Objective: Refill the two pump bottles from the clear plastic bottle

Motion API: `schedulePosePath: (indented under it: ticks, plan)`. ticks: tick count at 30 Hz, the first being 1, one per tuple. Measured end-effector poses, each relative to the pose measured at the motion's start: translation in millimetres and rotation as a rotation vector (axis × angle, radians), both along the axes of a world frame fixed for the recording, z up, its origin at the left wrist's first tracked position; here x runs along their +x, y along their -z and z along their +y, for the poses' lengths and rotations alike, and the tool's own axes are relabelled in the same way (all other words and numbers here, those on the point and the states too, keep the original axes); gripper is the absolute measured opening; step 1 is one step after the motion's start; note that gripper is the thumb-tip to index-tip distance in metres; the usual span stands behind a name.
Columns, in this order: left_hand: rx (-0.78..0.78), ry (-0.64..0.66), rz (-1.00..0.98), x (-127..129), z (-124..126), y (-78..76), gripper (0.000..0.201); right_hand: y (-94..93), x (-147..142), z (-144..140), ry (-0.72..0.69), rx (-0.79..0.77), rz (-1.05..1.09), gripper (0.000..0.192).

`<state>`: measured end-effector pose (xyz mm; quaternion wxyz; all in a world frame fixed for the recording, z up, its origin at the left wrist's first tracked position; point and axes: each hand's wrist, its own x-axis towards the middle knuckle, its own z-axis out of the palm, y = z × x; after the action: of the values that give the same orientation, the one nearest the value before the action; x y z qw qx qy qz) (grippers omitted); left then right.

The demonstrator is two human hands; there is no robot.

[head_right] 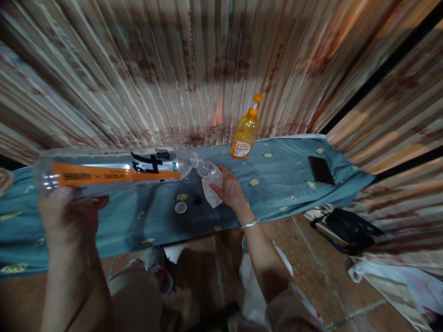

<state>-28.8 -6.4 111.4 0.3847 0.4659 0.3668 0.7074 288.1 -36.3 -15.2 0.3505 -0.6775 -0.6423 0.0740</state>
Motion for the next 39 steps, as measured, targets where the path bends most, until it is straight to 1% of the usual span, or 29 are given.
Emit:
schedulePosePath:
  ticks: [5, 14, 18, 23, 27, 34, 39]
  plan:
    - [0.011, -0.008, -0.007, 2.2, -2.8, -1.8, 0.043, 3.0, 1.0, 1.5, -0.006, 0.024, -0.002, 0.063]
    - [0.029, 0.02, -0.003, 4.3, -6.1, -3.9, 0.048, 2.8, 2.7, 0.3, -0.039, 0.04, -0.01, 0.063]
    - [0.034, 0.031, -0.032, 4.4, -6.3, -4.2, 0.049, 4.2, 2.7, 0.7, -0.026, 0.045, -0.014, 0.063]
    - [0.026, 0.018, -0.031, 3.3, -3.3, -3.0, 0.066, 4.0, 2.2, 0.8, -0.032, 0.049, 0.001, 0.062]
    - [0.018, 0.046, -0.033, 2.3, -4.2, -2.6, 0.075, 0.8, 1.1, 0.6, -0.035, 0.044, -0.003, 0.061]
    - [0.024, 0.048, -0.051, 0.1, -2.2, -0.2, 0.068, -1.7, 0.7, -0.2, -0.029, 0.03, -0.014, 0.062]
    - [0.008, 0.008, -0.031, 3.9, -1.3, -4.1, 0.066, -0.8, 0.8, -0.3, -0.027, 0.036, -0.027, 0.064]
